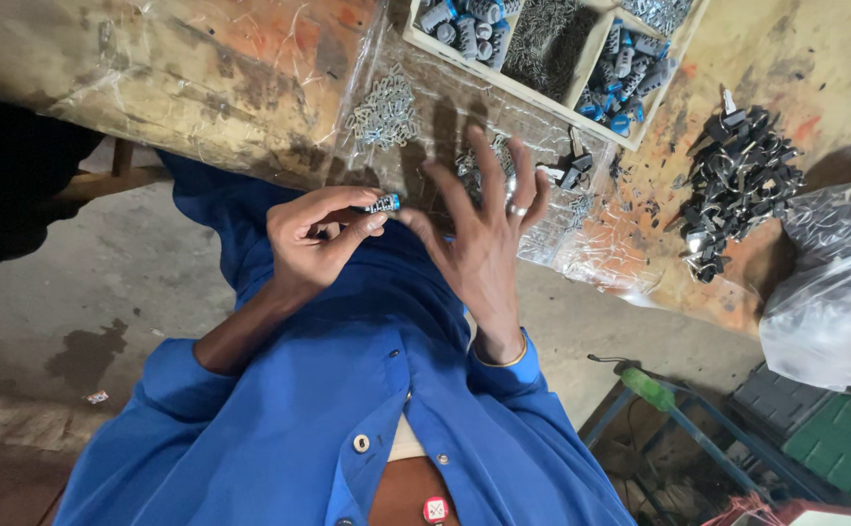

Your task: The person sits at a workbench assembling small cylindrical connectors. They pick a connector body, insert a metal spring and pin into it by hand, press the parts together, and place the finished assembly with a pile of completed units, repeating the cycle with parts from compartment trays.

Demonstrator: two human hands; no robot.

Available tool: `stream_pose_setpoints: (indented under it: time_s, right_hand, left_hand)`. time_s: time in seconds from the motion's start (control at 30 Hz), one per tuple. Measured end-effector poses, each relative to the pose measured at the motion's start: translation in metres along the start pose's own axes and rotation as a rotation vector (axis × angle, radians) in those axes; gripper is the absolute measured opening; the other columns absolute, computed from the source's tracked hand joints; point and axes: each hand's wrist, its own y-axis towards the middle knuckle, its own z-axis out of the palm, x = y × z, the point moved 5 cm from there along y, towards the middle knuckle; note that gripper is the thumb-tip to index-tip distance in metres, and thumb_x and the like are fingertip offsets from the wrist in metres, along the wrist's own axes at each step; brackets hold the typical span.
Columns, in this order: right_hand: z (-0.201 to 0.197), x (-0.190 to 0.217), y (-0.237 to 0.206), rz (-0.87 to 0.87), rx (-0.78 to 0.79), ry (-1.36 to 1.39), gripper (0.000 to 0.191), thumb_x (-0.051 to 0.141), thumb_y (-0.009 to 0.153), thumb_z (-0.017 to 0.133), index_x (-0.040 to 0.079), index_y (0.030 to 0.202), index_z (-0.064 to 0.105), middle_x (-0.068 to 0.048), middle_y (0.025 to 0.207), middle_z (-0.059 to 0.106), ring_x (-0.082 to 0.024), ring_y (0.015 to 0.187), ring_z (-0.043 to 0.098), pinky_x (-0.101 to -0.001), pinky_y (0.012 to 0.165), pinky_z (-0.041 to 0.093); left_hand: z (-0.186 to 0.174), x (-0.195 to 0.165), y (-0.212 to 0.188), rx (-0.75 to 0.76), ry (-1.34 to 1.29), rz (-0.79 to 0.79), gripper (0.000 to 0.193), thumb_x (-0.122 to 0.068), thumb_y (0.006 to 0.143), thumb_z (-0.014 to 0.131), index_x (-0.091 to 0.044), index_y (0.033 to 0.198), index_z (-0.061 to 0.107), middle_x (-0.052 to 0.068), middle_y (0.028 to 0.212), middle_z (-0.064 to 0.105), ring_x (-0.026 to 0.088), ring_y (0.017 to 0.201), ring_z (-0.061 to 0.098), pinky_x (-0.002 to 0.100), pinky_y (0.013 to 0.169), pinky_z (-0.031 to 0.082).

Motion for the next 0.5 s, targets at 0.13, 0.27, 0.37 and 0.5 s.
stream_pose_setpoints:
  time_s: [0.13,0.27,0.37,0.5]
  right_hand:
    - [-0.003,-0.001,-0.015,-0.165,-0.076,0.012,0.027,0.033,0.090,0.086,0.023,0.112,0.075,-0.004,0.145,0.057,-0.035,0.147,0.034,-0.0570,0.123,0.014]
    - [-0.002,-0.006,-0.032,-0.244,-0.090,0.114,0.023,0.017,0.084,0.090,0.018,0.104,0.078,0.004,0.113,0.073,-0.021,0.120,0.060,-0.0503,0.114,0.026]
    - [-0.004,-0.015,-0.035,-0.129,-0.228,0.217,0.019,0.009,0.089,0.089,0.011,0.102,0.075,0.001,0.104,0.076,-0.016,0.101,0.068,-0.0458,0.108,0.036]
    - [-0.005,-0.025,-0.035,0.029,-0.287,0.350,0.015,0.001,0.090,0.083,0.005,0.101,0.075,-0.005,0.102,0.075,-0.022,0.097,0.068,-0.0378,0.101,0.041]
  left_hand:
    - [0.005,0.000,0.001,0.025,-0.016,0.004,0.021,0.006,0.097,0.075,0.005,0.117,0.069,0.017,0.117,0.074,0.020,0.093,0.079,0.022,0.066,0.060]
    - [0.014,0.001,0.003,0.066,0.028,-0.012,0.022,0.004,0.095,0.077,0.004,0.115,0.070,0.014,0.115,0.076,0.016,0.089,0.078,0.020,0.059,0.054]
    - [0.023,0.005,0.005,0.095,0.063,-0.038,0.024,0.002,0.093,0.080,0.002,0.115,0.072,0.012,0.112,0.078,0.013,0.084,0.078,0.019,0.054,0.050]
    - [0.037,0.009,0.003,0.135,0.130,-0.092,0.025,0.000,0.091,0.083,0.001,0.115,0.074,0.009,0.103,0.080,0.011,0.076,0.077,0.021,0.052,0.048]
